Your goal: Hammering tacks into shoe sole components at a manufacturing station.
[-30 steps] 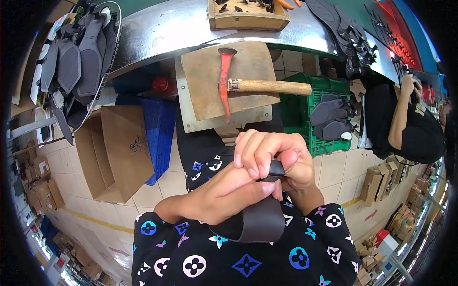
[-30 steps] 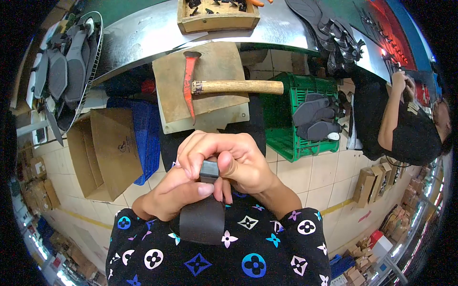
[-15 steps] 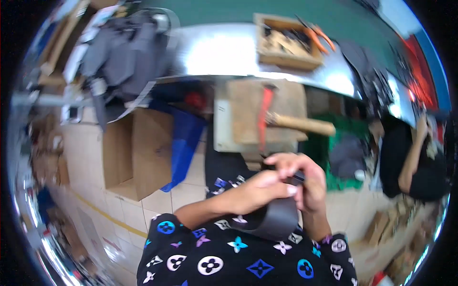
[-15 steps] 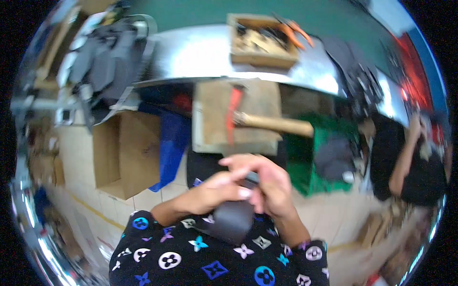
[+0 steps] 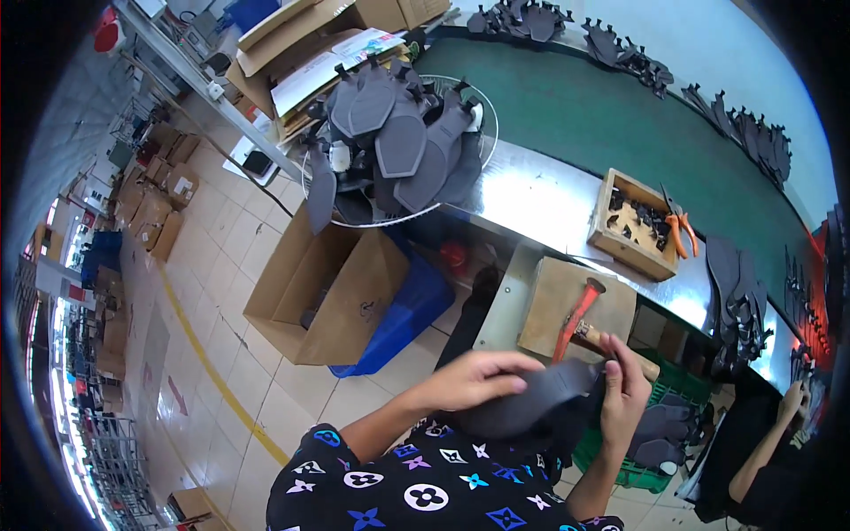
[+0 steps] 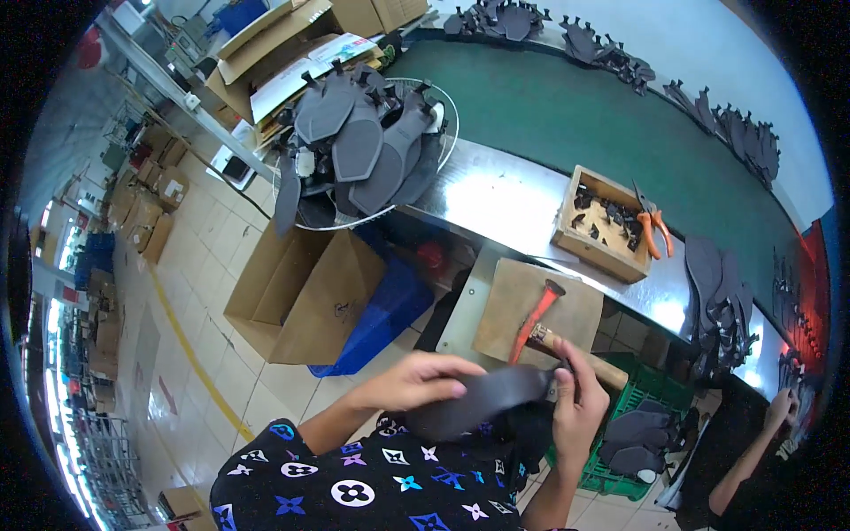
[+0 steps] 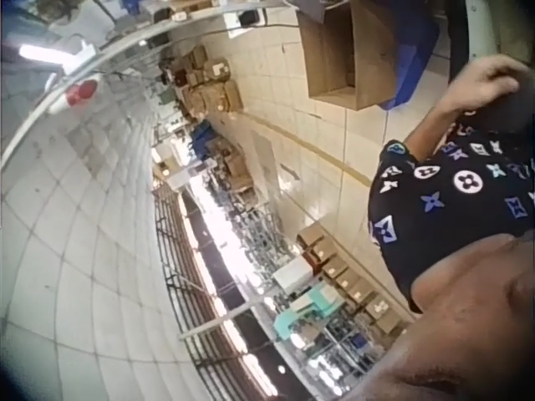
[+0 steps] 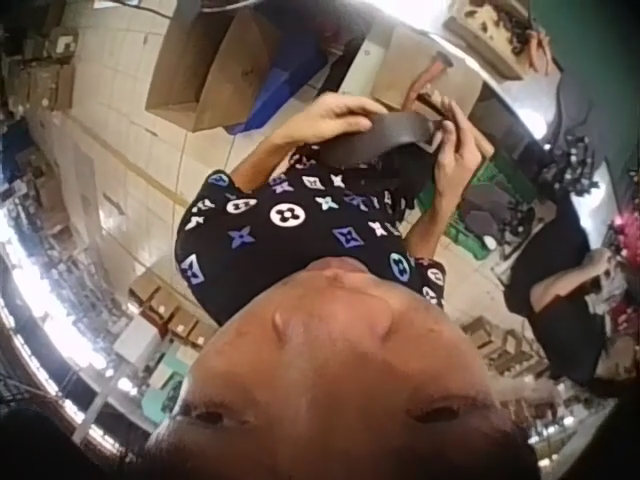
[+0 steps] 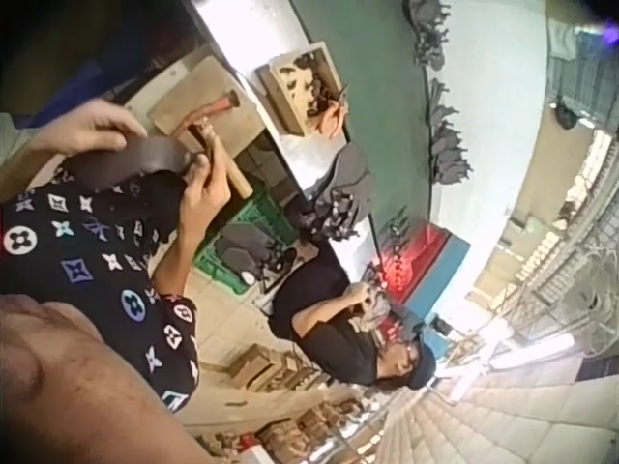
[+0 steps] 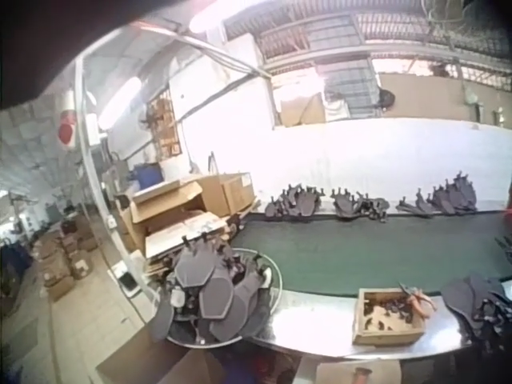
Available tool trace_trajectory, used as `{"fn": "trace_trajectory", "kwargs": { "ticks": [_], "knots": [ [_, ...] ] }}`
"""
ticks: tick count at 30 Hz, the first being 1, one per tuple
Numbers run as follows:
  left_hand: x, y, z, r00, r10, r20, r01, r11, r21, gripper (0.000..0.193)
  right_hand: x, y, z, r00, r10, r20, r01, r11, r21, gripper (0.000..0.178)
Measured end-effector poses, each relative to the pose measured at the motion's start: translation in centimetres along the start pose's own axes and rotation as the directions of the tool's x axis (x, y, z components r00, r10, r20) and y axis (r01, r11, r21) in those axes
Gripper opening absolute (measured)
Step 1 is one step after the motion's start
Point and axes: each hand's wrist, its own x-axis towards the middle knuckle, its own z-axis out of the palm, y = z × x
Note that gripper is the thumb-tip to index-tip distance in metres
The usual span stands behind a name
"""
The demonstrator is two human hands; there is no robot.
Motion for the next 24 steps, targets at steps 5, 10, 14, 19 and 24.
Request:
{"fn": "trace_trajectory", "kwargs": {
  "ticks": [5,10,14,19,24],
  "knots": [
    [-0.2,4.4,-10.8,0.469,0.344,-0.813,-0.329,0.923,0.201,0.049,0.8,0.5,-0.2,0.995,0.093,-0.037,-0.086,0.986,0.142,0.045],
    [0.7,5.7,-34.0,0.059,0.373,-0.926,-0.35,0.876,0.331,0.035,0.4,2.7,-3.7,0.984,0.143,-0.109,-0.12,0.973,0.198,0.039],
    [-3.9,3.6,-49.9,0.549,0.459,-0.699,0.644,0.301,0.704,0.054,1.7,4.9,-7.7,0.948,0.143,-0.284,-0.084,0.974,0.209,0.042],
    [-0.4,5.4,-51.1,0.66,0.25,-0.708,0.638,0.312,0.704,0.064,6.1,10.7,-19.3,0.7,-0.139,-0.7,-0.147,0.931,-0.333,0.049],
    [1.7,3.9,-46.3,0.452,0.436,-0.778,0.799,0.189,0.57,0.066,13.5,13.8,-26.5,0.772,-0.218,-0.598,-0.439,0.497,-0.748,0.054]
  ]
}}
